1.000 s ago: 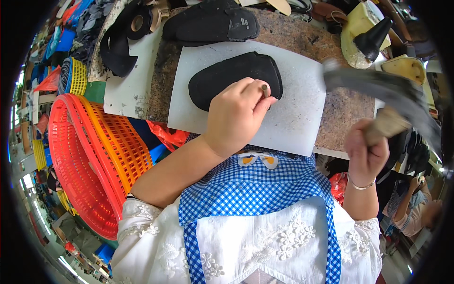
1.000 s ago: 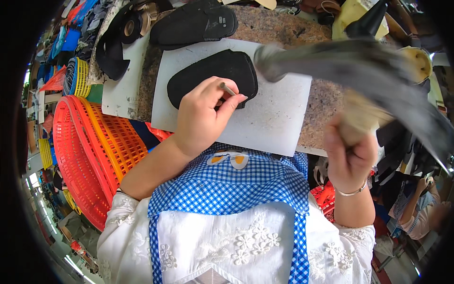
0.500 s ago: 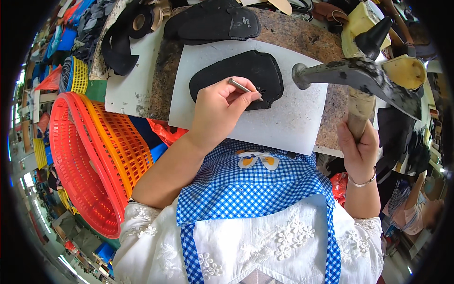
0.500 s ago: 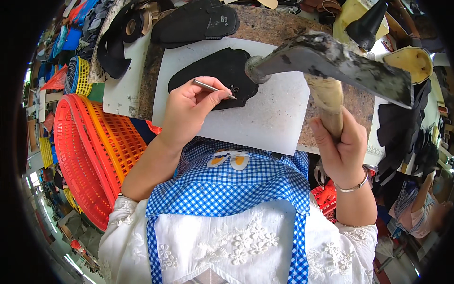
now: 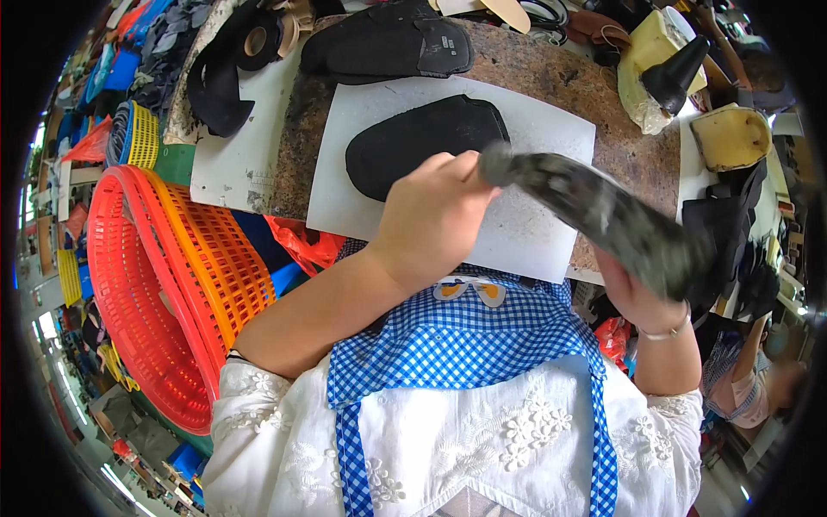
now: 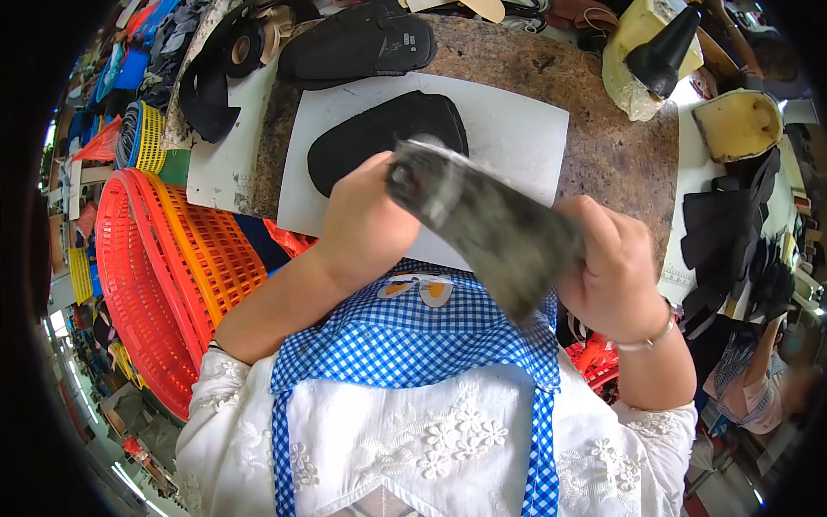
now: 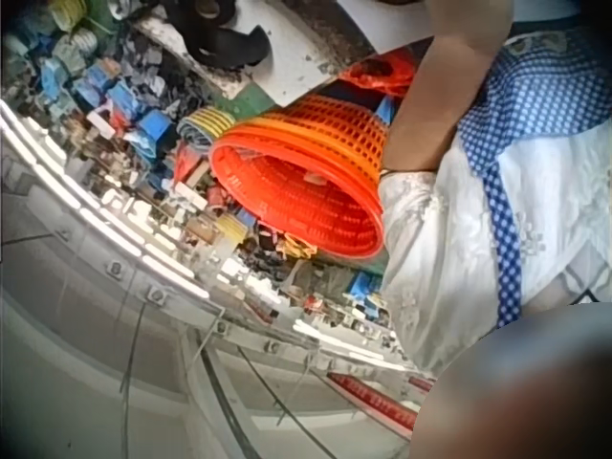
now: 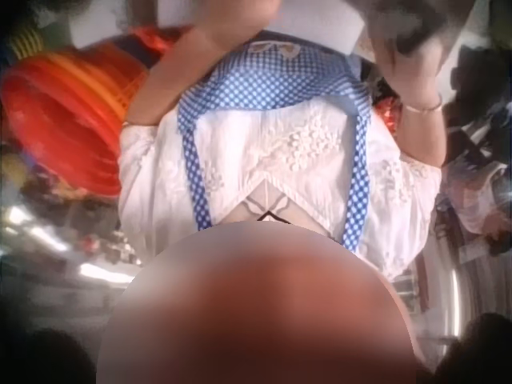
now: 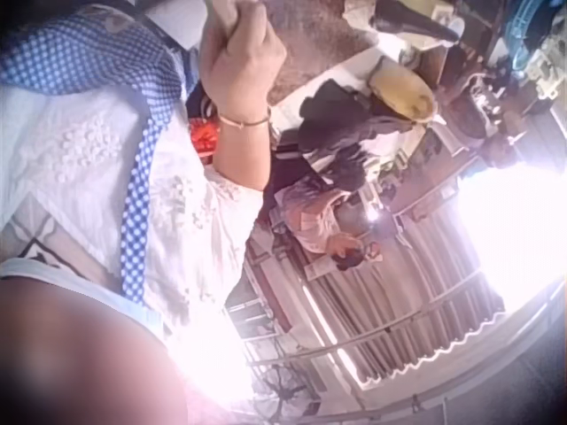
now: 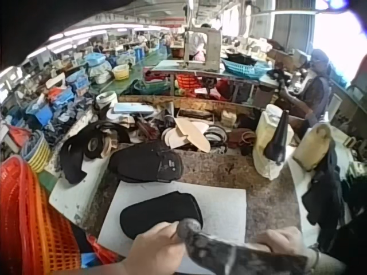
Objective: The person uses a hammer and a metal punch to create indentations or holes in leather straps and shoe outsoles at a manufacturing workbench.
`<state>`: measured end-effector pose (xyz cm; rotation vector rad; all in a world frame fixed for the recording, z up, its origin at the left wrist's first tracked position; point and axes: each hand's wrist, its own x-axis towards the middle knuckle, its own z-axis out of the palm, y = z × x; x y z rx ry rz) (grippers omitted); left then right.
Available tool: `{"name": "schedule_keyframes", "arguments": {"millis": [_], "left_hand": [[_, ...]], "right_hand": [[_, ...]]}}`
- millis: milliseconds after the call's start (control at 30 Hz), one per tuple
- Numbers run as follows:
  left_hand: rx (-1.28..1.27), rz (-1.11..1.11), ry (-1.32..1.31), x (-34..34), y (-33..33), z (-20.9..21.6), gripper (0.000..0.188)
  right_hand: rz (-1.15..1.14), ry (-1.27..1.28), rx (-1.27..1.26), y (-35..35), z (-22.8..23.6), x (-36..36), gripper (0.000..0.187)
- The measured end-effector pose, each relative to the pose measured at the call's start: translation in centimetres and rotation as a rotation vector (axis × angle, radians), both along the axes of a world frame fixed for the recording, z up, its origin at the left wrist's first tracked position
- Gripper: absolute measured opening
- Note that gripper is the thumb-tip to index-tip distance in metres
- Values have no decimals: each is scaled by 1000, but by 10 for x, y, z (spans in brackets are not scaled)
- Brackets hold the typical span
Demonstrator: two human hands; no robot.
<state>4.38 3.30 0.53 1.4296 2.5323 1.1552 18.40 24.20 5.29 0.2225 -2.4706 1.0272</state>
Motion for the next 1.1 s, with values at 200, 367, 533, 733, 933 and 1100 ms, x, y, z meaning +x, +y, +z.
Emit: {"name": "schedule_keyframes", "arguments": {"millis": [200, 367, 533, 733, 933, 1100], "left_hand": [[256, 117, -1017, -27, -17, -13, 5], [182, 100, -704, -20, -19, -15, 5], [160, 100, -412, -15, -14, -13, 6], [157, 110, -77, -7, -4, -12, 10], [195, 181, -691, -15, -12, -12, 6], [200, 113, -649, -19, -18, -14, 6]], "right_hand": [[-182, -255, -4, -1, 1, 6, 23], [-249, -252, -179, -3, 4, 5, 16], [-188, -45, -563, -8, 16, 3, 4], [-61, 6, -474, -9, 19, -6, 3], [-44, -157, 169, -6, 6, -14, 23], [-166, -271, 45, -8, 12, -6, 9]]}}
